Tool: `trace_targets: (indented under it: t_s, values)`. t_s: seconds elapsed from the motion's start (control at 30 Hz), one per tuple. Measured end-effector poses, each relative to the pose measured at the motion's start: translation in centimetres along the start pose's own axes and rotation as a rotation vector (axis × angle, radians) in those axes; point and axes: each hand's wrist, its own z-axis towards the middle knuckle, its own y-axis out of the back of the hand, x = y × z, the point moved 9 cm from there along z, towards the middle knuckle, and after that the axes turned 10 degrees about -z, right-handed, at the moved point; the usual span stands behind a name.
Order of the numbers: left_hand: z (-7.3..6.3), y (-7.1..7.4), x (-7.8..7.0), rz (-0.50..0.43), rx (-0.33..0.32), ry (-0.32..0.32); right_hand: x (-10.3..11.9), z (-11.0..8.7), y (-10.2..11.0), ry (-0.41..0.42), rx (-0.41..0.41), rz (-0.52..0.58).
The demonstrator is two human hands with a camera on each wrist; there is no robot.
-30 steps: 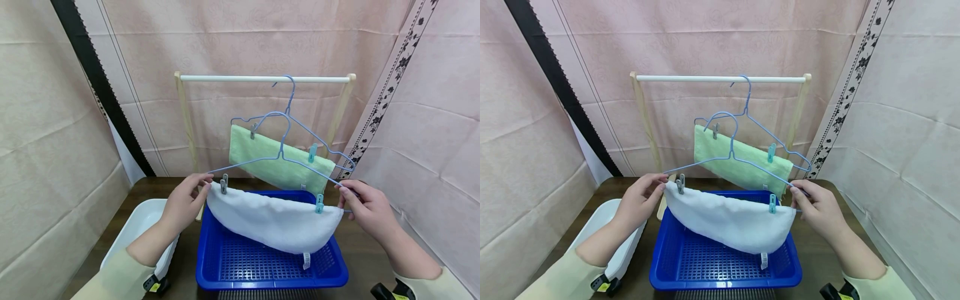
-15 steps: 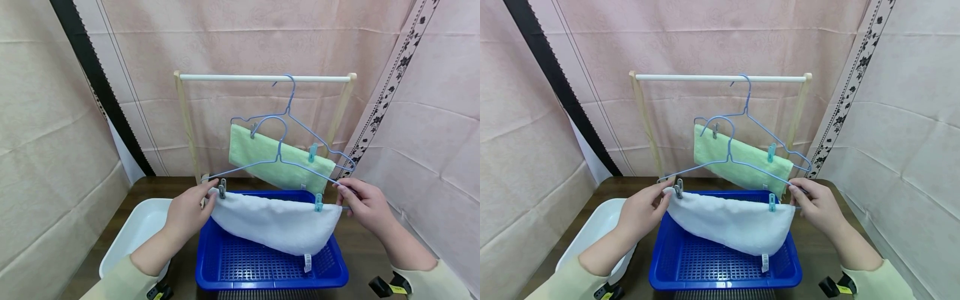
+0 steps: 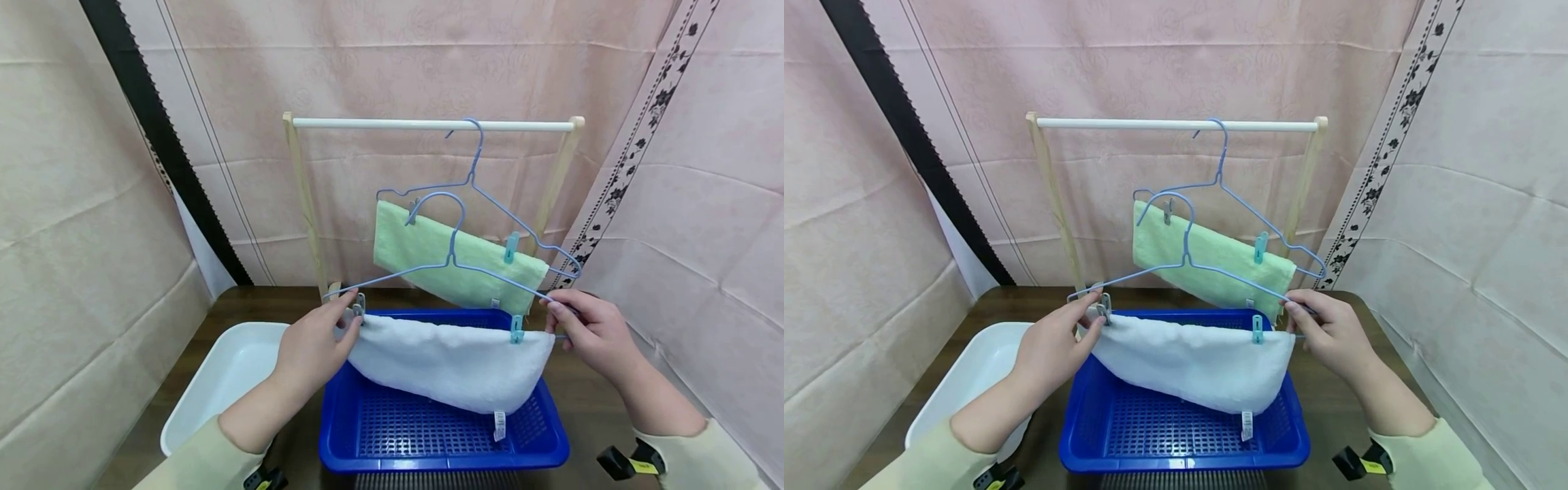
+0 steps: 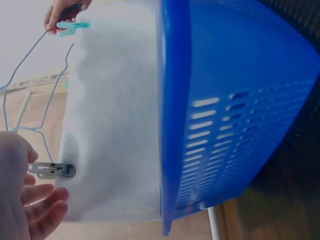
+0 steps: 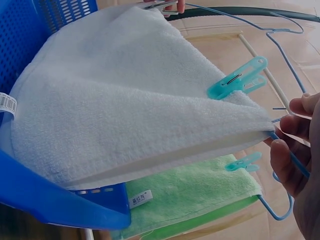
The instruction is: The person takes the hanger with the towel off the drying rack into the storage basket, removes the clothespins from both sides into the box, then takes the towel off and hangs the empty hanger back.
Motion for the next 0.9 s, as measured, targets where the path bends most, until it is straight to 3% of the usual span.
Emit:
trace_targets:
  t_s: [0.37, 0.53, 0.9]
  values:
    - [0.1, 0.0, -0.3, -0.036, -0.001, 0.008, 0.0, 0.0, -0.1, 0.036, -0.007, 0.001]
    - [0.1, -0.1, -0.2, -0.064, 0.015, 0.022, -0.3, 0.0, -0.1, 0.013, -0.008, -0.004]
    - [0.2, -0.4, 0.1, -0.18, 0.107, 0.081, -1.0, 0.0, 0.1, -0.016, -0.017, 0.002]
